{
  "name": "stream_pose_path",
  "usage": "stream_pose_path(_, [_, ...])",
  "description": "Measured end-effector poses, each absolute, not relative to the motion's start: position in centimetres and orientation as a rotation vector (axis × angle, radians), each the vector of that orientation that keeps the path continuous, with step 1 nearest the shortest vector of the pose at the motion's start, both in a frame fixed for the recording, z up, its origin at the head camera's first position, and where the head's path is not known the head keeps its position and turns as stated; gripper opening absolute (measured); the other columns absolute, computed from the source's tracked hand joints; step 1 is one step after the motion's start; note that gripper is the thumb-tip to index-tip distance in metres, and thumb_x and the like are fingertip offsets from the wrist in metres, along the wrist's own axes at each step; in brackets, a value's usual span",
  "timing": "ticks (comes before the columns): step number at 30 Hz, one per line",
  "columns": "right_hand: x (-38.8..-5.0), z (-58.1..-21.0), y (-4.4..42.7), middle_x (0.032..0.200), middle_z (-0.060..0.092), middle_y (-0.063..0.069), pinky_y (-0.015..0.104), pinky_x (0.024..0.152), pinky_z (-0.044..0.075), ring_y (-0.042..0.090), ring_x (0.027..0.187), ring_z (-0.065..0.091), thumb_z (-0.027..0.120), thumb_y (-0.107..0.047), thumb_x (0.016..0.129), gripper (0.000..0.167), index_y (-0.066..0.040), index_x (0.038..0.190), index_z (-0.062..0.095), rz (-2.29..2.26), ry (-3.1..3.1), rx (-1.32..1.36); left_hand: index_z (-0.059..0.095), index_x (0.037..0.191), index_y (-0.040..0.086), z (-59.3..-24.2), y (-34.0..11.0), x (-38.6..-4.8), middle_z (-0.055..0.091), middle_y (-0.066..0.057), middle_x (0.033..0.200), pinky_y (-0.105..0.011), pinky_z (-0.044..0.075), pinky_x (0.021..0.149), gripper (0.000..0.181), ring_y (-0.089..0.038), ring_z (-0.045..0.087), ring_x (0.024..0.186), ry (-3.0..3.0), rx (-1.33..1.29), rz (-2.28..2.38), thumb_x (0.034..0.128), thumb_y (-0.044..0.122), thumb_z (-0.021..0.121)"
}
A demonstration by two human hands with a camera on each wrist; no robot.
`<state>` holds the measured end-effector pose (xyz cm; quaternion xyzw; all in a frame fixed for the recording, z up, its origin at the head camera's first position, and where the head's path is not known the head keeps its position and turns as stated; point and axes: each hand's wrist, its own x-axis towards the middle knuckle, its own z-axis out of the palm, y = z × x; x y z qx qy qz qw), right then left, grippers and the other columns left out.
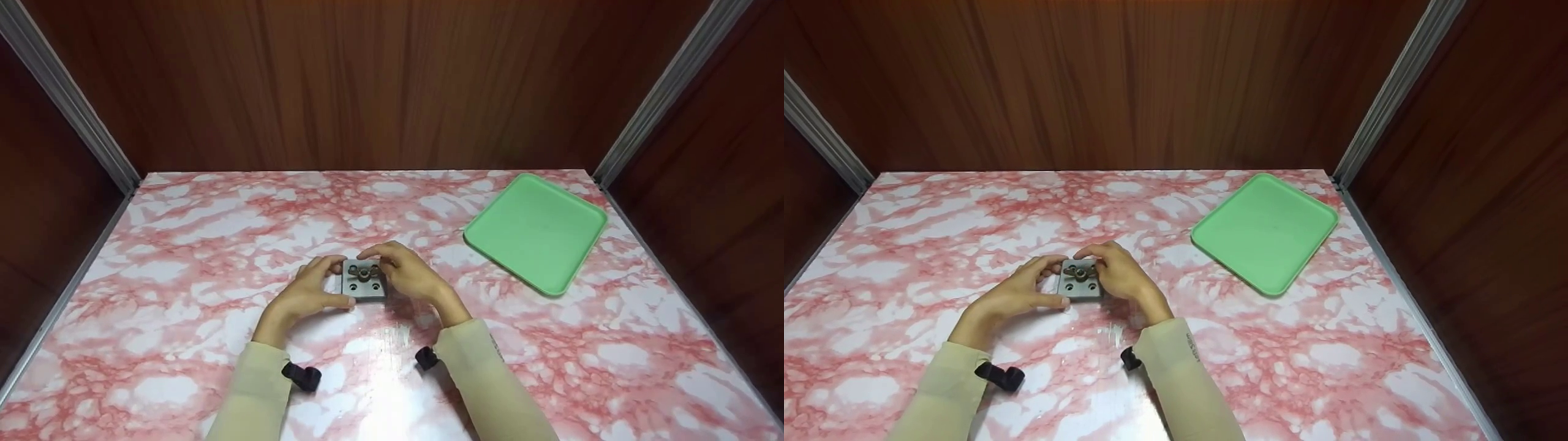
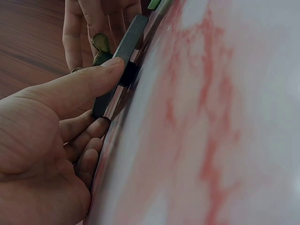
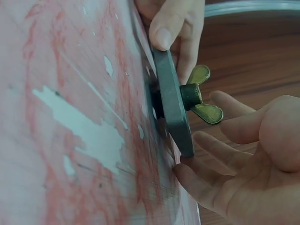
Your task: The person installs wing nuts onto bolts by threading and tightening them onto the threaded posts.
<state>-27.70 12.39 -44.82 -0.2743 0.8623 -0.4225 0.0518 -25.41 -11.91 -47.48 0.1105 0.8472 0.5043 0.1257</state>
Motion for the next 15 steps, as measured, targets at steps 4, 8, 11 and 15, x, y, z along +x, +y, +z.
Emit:
stream_pose_path(4, [-27.67, -44.88, 12.33, 0.135, 0.065, 0.015, 0.053, 0.113, 0.044, 0.035, 0.128, 0.059, 0.049, 0.011, 0.099, 0.047, -0.011, 0.132, 0.073, -1.27, 2.623, -0.864, 0.048, 0.157, 0.013, -47.5, -11.92, -25.41, 0.053, -0.007, 0.144, -0.054, 0.03, 0.122, 0.093, -0.031, 0.037, 0.142, 2.467, 0.327, 1.464, 0.0765, 0.021, 0.094])
stream_pose_path(8, [-27.7, -45.0, 12.31, 0.132, 0.065, 0.016, 0.051, 0.109, 0.045, 0.036, 0.122, 0.059, 0.047, 0.015, 0.097, 0.05, -0.01, 0.133, 0.072, -1.268, 2.616, -0.891, 0.048, 0.157, 0.013, -47.52, -11.93, -25.43, 0.053, -0.007, 0.144, -0.053, 0.035, 0.119, 0.093, -0.031, 0.037, 0.141, 2.454, 0.322, 1.471, 0.0771, 0.02, 0.094])
stream_pose_path(11, [-27.73, -45.02, 12.3, 0.132, 0.064, 0.016, 0.051, 0.108, 0.046, 0.036, 0.122, 0.058, 0.045, 0.016, 0.097, 0.052, -0.01, 0.134, 0.072, -1.263, 2.607, -0.913, 0.048, 0.158, 0.013, -47.48, -11.96, -25.41, 0.052, -0.008, 0.145, -0.054, 0.035, 0.118, 0.093, -0.032, 0.036, 0.141, 2.441, 0.315, 1.479, 0.0777, 0.02, 0.094])
stream_pose_path(15, [-27.73, -44.95, 12.28, 0.135, 0.065, 0.015, 0.051, 0.111, 0.044, 0.034, 0.126, 0.057, 0.045, 0.017, 0.098, 0.053, -0.01, 0.135, 0.071, -1.265, 2.582, -0.924, 0.047, 0.158, 0.013, -47.39, -12.03, -25.31, 0.051, -0.008, 0.146, -0.056, 0.031, 0.12, 0.093, -0.032, 0.035, 0.143, 2.43, 0.313, 1.484, 0.0786, 0.021, 0.094])
